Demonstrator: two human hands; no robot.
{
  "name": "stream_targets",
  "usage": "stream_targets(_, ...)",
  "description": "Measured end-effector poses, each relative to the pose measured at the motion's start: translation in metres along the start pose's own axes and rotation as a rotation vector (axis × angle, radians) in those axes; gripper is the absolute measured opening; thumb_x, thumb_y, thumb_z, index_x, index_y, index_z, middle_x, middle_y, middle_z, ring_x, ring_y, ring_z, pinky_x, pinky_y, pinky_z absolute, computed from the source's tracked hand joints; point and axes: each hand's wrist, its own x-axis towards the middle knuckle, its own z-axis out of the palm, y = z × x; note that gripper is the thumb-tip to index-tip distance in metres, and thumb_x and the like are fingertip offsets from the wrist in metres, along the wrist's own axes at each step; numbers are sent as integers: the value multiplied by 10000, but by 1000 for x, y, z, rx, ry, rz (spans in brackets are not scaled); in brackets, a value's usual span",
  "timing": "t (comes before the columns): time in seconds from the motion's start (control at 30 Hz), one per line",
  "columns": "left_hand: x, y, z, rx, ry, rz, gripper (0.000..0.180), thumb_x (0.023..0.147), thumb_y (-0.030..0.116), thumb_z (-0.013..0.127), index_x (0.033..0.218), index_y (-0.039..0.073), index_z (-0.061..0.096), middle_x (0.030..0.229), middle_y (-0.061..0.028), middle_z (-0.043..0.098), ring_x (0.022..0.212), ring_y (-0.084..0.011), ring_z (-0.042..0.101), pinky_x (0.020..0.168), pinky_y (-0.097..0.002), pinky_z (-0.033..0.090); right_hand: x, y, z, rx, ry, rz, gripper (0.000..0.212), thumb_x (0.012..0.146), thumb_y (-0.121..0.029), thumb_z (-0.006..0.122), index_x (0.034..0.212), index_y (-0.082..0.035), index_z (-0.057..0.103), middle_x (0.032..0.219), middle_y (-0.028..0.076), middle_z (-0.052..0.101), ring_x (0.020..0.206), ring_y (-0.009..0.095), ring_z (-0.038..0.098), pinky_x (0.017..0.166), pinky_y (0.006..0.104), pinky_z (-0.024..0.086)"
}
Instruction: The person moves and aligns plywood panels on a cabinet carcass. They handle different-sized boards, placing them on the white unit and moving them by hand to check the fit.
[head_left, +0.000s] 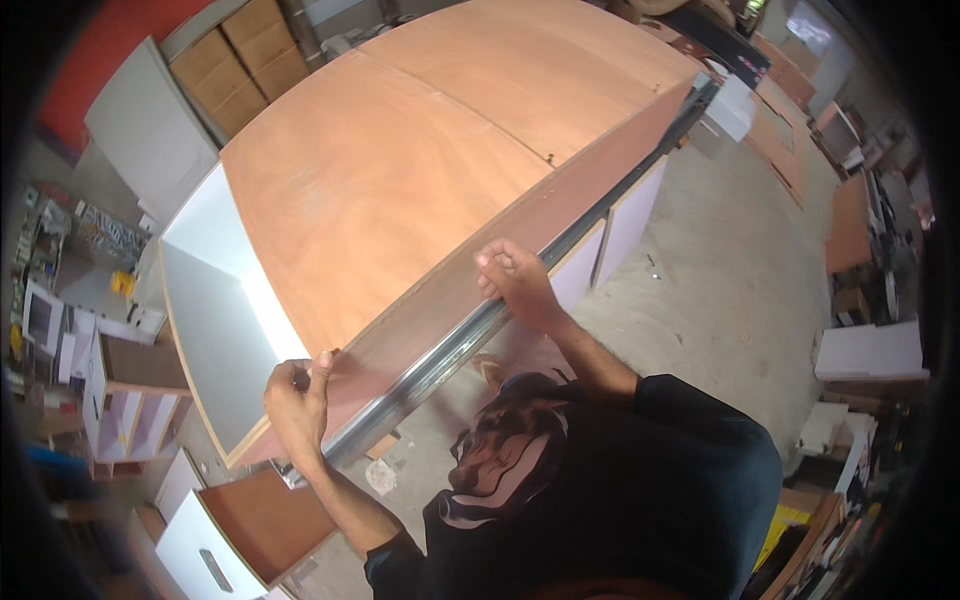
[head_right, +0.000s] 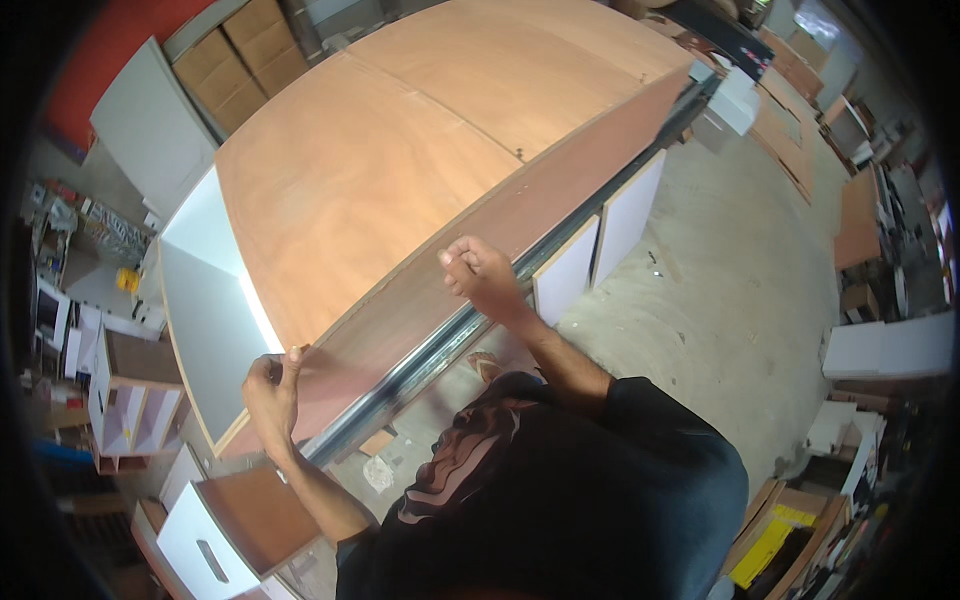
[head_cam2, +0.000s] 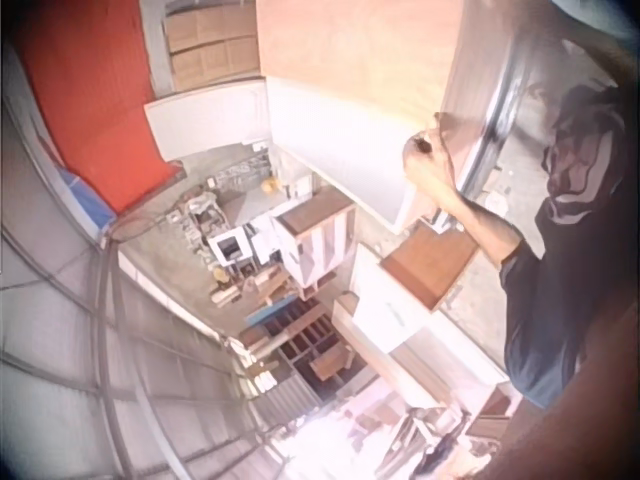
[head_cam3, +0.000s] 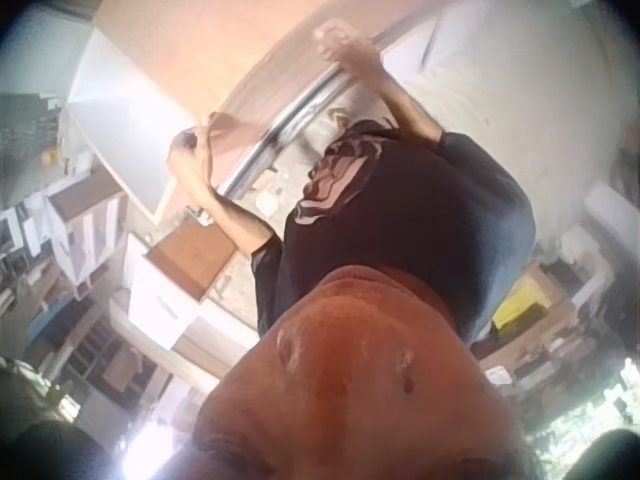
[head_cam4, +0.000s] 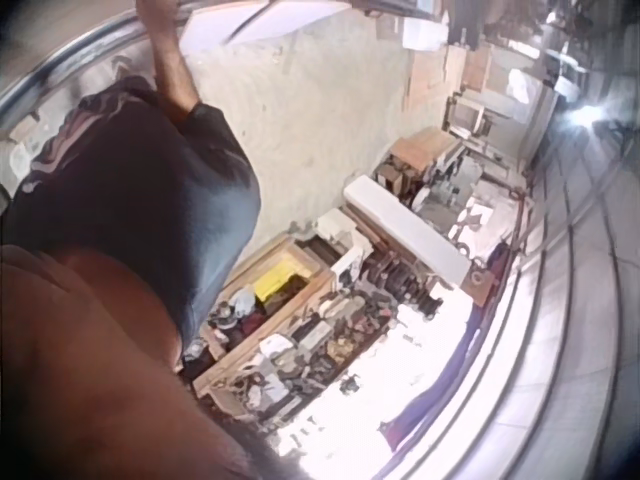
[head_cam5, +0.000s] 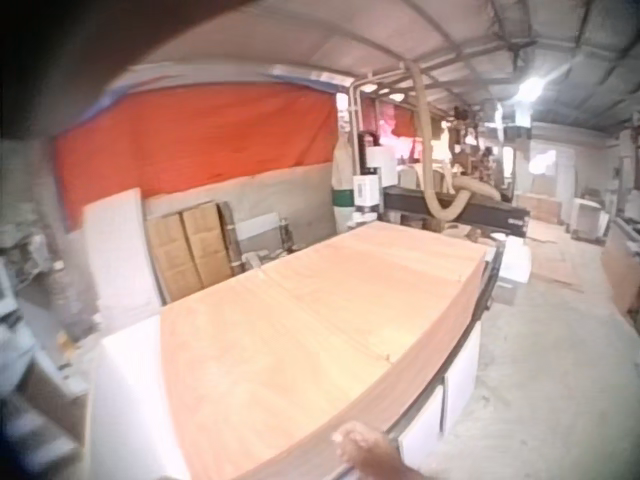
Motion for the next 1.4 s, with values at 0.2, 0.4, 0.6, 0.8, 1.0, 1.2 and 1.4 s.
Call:
stream_targets(0.2, -32, -27, 17, 114, 269, 329, 540, 757, 405, 867, 1101, 31, 683, 946, -158, 662, 983, -363, 618, 1035, -508, 427, 0, 9, 10, 16, -79, 4, 248, 1023, -285, 651, 1049, -40, 629, 766, 55, 681, 662, 111, 641, 609, 242, 512)
stream_targets(0.4, -35, -28, 23, 123, 276, 256, 543, 737, 371, 880, 1100, 28, 664, 962, -144, 641, 995, -352, 601, 1109, -528, 361, -26, 0, 5, -33, -148, 21, 263, 1031, -277, 651, 1051, -16, 625, 776, 63, 684, 657, 115, 641, 607, 246, 513)
stream_targets(0.6, -32, -26, 21, 123, 265, 223, 524, 716, 358, 897, 1059, 25, 681, 922, -139, 640, 946, -345, 594, 977, -478, 398, -43, 1, -33, -13, 15, -19, 250, 1020, -288, 666, 1031, -40, 633, 761, 48, 667, 640, 110, 622, 608, 250, 496)
stream_targets(0.8, -29, -31, 12, 163, 229, 243, 588, 750, 499, 856, 1035, 10, 700, 882, -136, 642, 901, -332, 595, 918, -450, 423, -44, 18, -34, 19, 31, 20, 213, 1020, -257, 664, 1010, -50, 613, 753, 48, 659, 626, 111, 610, 602, 254, 495)
stream_targets(1.0, -22, -29, 12, 74, 216, 198, 554, 735, 495, 867, 981, 22, 717, 830, -126, 671, 820, -308, 625, 880, -428, 439, -31, 11, -7, -20, -96, 4, 188, 1021, -207, 658, 1038, -26, 609, 777, 48, 678, 645, 102, 629, 588, 236, 504)
stream_targets(1.2, -14, -32, 25, 11, 233, 208, 482, 764, 398, 876, 954, -18, 725, 818, -157, 685, 750, -314, 629, 822, -414, 466, -20, 5, 3, -13, -94, -7, 181, 1022, -181, 641, 1024, -4, 606, 789, 45, 676, 684, 100, 648, 599, 238, 517)
stream_targets(1.4, -11, -24, 31, 26, 238, 270, 412, 775, 323, 879, 911, -24, 704, 793, -167, 654, 731, -341, 599, 750, -421, 470, -8, 19, 2, -129, -183, -262, 131, 1019, -139, 627, 994, -12, 606, 754, 19, 651, 660, 87, 592, 588, 249, 486)
